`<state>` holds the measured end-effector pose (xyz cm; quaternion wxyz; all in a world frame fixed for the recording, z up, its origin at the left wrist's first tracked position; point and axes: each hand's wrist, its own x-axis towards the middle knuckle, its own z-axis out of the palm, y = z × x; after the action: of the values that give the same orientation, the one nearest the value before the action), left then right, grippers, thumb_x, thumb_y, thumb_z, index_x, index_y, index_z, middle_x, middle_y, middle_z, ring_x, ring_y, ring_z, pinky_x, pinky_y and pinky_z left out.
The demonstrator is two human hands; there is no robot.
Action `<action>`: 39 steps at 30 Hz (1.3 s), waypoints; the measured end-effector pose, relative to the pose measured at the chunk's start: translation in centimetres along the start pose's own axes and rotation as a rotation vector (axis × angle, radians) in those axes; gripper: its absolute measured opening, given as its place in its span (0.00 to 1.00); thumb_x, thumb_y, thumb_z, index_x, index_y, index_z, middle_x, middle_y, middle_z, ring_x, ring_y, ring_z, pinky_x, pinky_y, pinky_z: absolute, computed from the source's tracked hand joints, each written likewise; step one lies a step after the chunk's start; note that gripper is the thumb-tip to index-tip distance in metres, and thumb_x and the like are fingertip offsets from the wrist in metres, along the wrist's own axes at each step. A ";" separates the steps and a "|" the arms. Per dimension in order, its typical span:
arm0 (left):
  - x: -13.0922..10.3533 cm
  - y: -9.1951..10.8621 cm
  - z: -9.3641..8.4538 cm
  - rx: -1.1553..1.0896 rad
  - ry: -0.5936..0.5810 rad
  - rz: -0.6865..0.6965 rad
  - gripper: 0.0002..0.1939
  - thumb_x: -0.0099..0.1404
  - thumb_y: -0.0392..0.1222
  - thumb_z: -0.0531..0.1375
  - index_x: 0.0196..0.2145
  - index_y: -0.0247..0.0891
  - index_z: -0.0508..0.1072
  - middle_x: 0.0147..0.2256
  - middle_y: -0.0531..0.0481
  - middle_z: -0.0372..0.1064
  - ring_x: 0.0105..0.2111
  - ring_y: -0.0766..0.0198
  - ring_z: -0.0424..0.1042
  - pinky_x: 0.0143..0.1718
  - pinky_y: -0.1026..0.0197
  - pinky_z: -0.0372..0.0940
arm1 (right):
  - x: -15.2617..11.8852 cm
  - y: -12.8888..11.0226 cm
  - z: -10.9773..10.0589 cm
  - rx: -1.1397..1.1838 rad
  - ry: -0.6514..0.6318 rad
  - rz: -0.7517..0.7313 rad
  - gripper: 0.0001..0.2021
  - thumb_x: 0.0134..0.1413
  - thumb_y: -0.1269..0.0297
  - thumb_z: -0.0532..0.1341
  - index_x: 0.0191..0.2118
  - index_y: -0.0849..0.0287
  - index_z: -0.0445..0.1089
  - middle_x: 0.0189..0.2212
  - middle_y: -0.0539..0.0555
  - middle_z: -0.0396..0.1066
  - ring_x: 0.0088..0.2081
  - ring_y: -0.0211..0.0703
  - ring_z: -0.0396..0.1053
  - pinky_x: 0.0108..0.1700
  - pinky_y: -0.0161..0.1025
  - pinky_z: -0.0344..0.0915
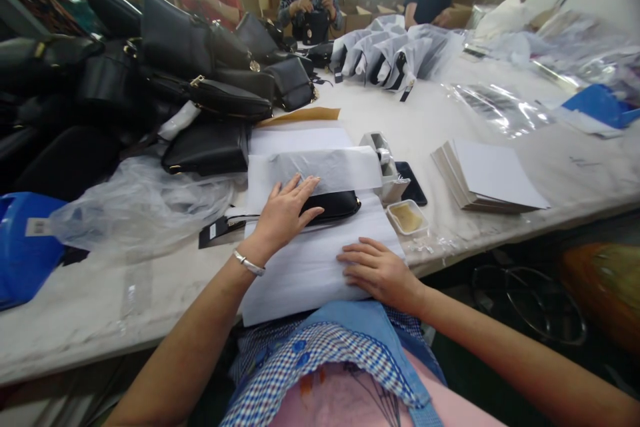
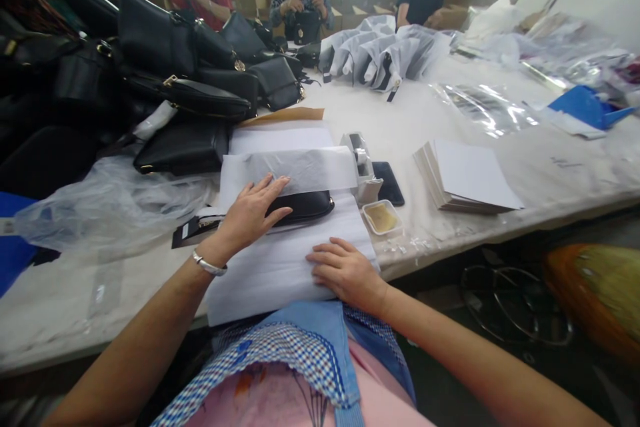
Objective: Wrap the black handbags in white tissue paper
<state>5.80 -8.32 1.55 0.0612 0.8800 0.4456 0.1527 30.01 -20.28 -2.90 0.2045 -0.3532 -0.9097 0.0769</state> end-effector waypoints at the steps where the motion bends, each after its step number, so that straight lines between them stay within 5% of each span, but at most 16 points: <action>1: 0.0 0.0 0.0 -0.003 -0.001 -0.002 0.31 0.71 0.53 0.53 0.67 0.43 0.52 0.65 0.45 0.56 0.67 0.49 0.50 0.63 0.41 0.51 | 0.0 0.1 0.1 -0.007 -0.020 -0.025 0.09 0.62 0.59 0.61 0.44 0.55 0.74 0.53 0.56 0.73 0.57 0.49 0.67 0.62 0.55 0.59; 8: -0.1 -0.2 0.2 -0.013 0.007 0.002 0.32 0.71 0.53 0.53 0.67 0.43 0.51 0.65 0.45 0.57 0.67 0.50 0.49 0.64 0.42 0.50 | -0.5 0.1 1.4 0.035 0.069 -0.084 0.08 0.63 0.64 0.60 0.46 0.57 0.73 0.46 0.53 0.77 0.51 0.44 0.72 0.57 0.48 0.65; 15: 0.0 -0.1 -0.3 -0.014 -0.016 0.004 0.31 0.71 0.54 0.52 0.67 0.41 0.52 0.65 0.43 0.58 0.67 0.50 0.49 0.64 0.43 0.50 | 0.7 -0.2 0.3 0.205 0.030 -0.006 0.07 0.64 0.66 0.58 0.40 0.55 0.75 0.41 0.53 0.79 0.47 0.43 0.73 0.50 0.44 0.69; 23: 0.4 -0.5 -1.2 -0.061 -0.064 0.016 0.32 0.71 0.55 0.52 0.67 0.39 0.53 0.64 0.43 0.58 0.66 0.49 0.52 0.63 0.47 0.52 | 3.4 0.3 -2.3 0.422 -0.062 0.295 0.08 0.62 0.65 0.60 0.39 0.55 0.77 0.39 0.51 0.79 0.41 0.40 0.76 0.48 0.37 0.69; 27: 1.0 -1.2 -3.0 -0.148 -0.139 0.010 0.33 0.71 0.59 0.47 0.67 0.39 0.53 0.65 0.42 0.58 0.66 0.52 0.54 0.62 0.52 0.54 | 6.4 1.8 -4.6 0.405 0.012 0.369 0.08 0.61 0.63 0.60 0.39 0.55 0.78 0.37 0.50 0.79 0.40 0.41 0.76 0.46 0.37 0.69; 33: 2.9 -2.1 -7.8 -0.287 -0.428 0.043 0.32 0.72 0.62 0.38 0.58 0.43 0.69 0.57 0.51 0.69 0.62 0.56 0.62 0.59 0.59 0.57 | 11.8 5.2 -7.3 0.271 0.020 0.404 0.10 0.59 0.60 0.60 0.38 0.55 0.79 0.34 0.51 0.80 0.36 0.44 0.76 0.41 0.38 0.69; 36: 3.9 -2.0 -9.0 -0.254 -0.507 0.095 0.31 0.69 0.65 0.46 0.56 0.42 0.69 0.54 0.48 0.72 0.54 0.55 0.70 0.52 0.60 0.63 | 14.1 7.0 -7.8 0.184 -0.002 0.417 0.10 0.58 0.60 0.61 0.36 0.55 0.80 0.31 0.51 0.80 0.33 0.43 0.75 0.38 0.38 0.68; 39: 4.5 -1.7 -8.4 -0.038 -0.403 0.069 0.23 0.64 0.56 0.59 0.51 0.39 0.71 0.45 0.44 0.76 0.45 0.51 0.75 0.44 0.58 0.67 | 15.3 7.8 -8.0 0.114 -0.020 0.427 0.10 0.59 0.60 0.61 0.35 0.55 0.79 0.31 0.52 0.79 0.34 0.44 0.75 0.38 0.38 0.68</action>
<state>4.24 -3.95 9.98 0.1603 0.9063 0.3908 -0.0164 28.03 -4.22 6.98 0.1943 -0.5248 -0.8104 0.1733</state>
